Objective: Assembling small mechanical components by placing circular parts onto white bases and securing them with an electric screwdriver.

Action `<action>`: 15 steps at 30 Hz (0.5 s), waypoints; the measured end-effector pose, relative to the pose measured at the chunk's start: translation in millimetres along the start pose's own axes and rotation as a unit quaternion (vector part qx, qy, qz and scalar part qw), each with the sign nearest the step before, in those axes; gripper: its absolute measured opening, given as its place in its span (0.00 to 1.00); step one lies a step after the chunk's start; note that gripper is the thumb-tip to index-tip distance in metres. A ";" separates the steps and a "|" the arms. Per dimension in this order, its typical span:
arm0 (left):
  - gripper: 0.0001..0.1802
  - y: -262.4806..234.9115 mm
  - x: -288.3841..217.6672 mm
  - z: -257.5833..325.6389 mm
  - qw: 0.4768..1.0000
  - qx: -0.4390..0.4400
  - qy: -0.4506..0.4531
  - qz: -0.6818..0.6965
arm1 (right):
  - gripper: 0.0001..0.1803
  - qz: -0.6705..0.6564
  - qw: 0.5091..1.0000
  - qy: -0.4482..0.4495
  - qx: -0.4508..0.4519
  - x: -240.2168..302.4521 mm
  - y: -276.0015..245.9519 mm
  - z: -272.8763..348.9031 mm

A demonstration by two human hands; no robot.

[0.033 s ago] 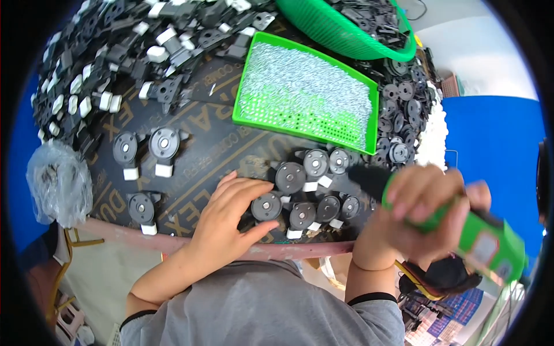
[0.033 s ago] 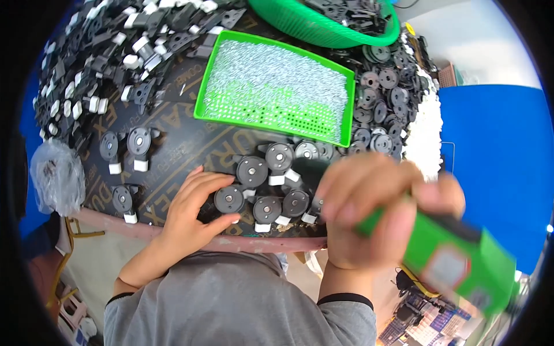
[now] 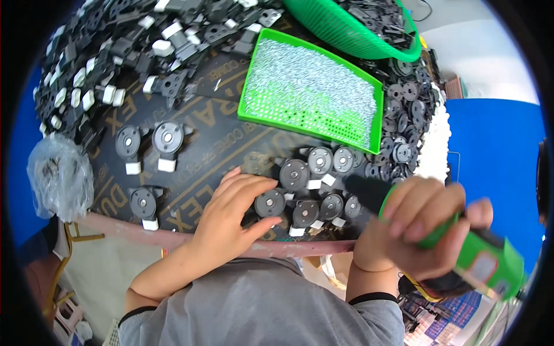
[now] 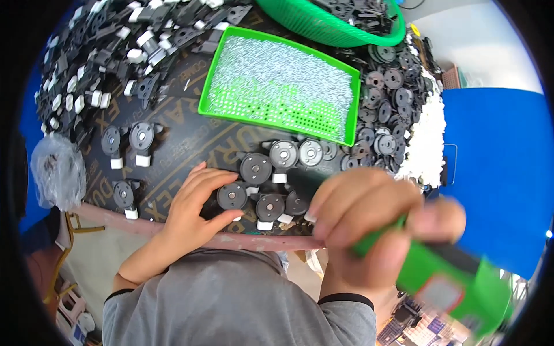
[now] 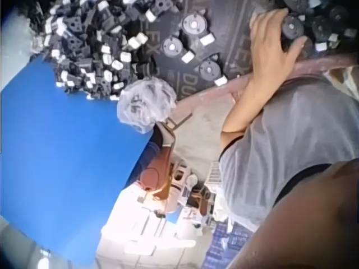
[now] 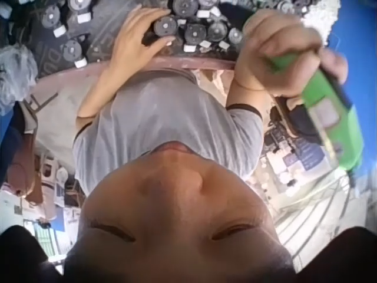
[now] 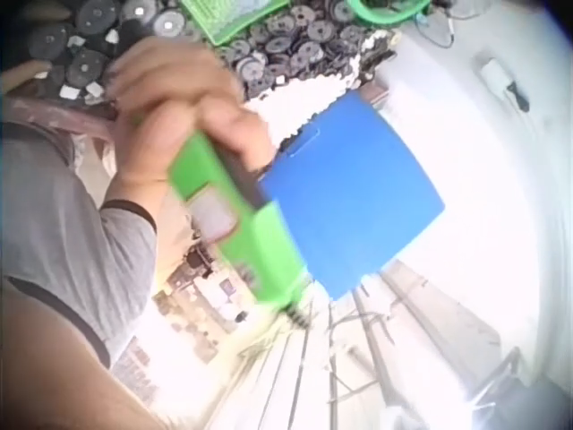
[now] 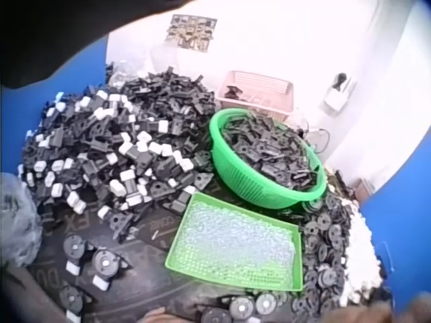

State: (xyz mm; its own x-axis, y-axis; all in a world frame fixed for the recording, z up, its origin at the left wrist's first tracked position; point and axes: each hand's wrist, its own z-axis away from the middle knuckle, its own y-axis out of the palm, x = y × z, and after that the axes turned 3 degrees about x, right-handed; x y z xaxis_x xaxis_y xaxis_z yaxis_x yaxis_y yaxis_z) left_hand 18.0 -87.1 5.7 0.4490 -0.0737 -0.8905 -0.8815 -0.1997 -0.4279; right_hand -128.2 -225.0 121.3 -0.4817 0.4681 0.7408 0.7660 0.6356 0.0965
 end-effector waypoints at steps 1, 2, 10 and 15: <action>0.30 -0.3 4.0 -0.6 1.000 0.005 0.012 -0.002 | 0.10 -0.007 0.998 -0.015 0.055 -1.5 8.3 4.3; 0.29 -0.8 4.9 1.4 1.000 0.000 0.001 0.002 | 0.10 0.021 0.997 -0.017 0.078 -3.6 12.0 11.3; 0.28 2.6 4.0 1.0 1.000 0.006 0.011 -0.007 | 0.12 0.010 0.997 0.003 -0.075 -49.9 -26.5 -11.1; 0.28 1.2 1.6 1.0 1.000 0.006 0.003 -0.015 | 0.11 0.094 0.993 0.012 -0.068 -80.1 -34.1 -6.1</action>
State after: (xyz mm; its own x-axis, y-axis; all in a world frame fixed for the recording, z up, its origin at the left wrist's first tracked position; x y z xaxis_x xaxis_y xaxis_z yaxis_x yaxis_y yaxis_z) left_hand 17.5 -86.5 3.6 0.4755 -0.0738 -0.8766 -0.8696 -0.1902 -0.4557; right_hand -113.2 -288.0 62.8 -0.3159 0.5553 0.7693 0.8924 0.4493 0.0421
